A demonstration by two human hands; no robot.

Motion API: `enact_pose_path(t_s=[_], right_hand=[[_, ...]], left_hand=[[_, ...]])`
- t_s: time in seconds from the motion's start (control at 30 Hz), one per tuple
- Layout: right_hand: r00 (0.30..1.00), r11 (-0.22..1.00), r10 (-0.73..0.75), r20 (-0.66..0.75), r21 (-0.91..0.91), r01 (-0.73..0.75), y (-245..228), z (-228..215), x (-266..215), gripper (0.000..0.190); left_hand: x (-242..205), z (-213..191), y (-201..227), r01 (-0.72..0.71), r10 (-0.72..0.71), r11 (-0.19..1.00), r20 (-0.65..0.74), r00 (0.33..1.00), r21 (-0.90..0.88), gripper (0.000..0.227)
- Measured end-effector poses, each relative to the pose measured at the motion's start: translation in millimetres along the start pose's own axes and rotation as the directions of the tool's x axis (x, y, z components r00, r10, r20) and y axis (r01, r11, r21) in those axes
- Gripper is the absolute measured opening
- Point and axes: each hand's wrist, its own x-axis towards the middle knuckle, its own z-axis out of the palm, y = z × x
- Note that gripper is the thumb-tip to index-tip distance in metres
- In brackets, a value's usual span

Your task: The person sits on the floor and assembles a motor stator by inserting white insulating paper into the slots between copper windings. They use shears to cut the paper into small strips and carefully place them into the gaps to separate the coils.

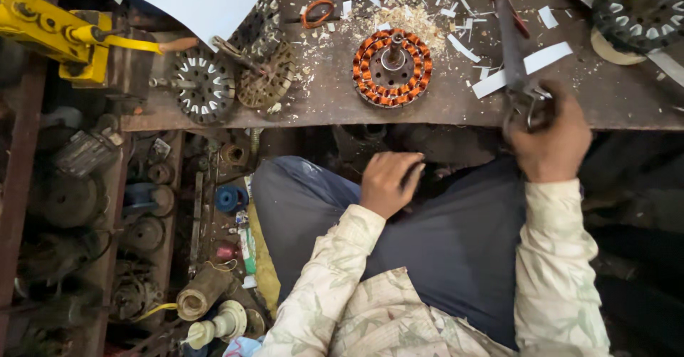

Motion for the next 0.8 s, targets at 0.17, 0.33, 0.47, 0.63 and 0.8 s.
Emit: enact_pose_path(t_s=[0.17,0.33,0.47,0.63,0.8], right_hand=[[0.976,0.586,0.152,0.158,0.78,-0.218,13,-22,-34,0.069],[0.973,0.192,0.088,0.211,0.955,-0.225,3,-5,-53,0.072],[0.963,0.239,0.077,0.257,0.933,-0.268,1,1,-56,0.067],[0.962,0.254,0.064,0.265,0.928,-0.273,-2,2,-53,0.066],[0.954,0.284,0.094,0.285,0.911,-0.299,-10,-1,-53,0.068]], left_hand=[[23,21,2,-0.189,0.186,0.98,0.056,0.981,0.056,0.034],[83,67,7,-0.157,0.113,0.963,0.2,0.973,0.219,0.059],[105,82,12,-0.125,0.003,0.94,0.36,0.933,0.317,0.081],[88,82,-1,-0.204,0.115,0.941,0.314,0.942,0.269,0.065],[75,82,-11,-0.191,0.182,0.979,0.122,0.976,0.067,0.023]])
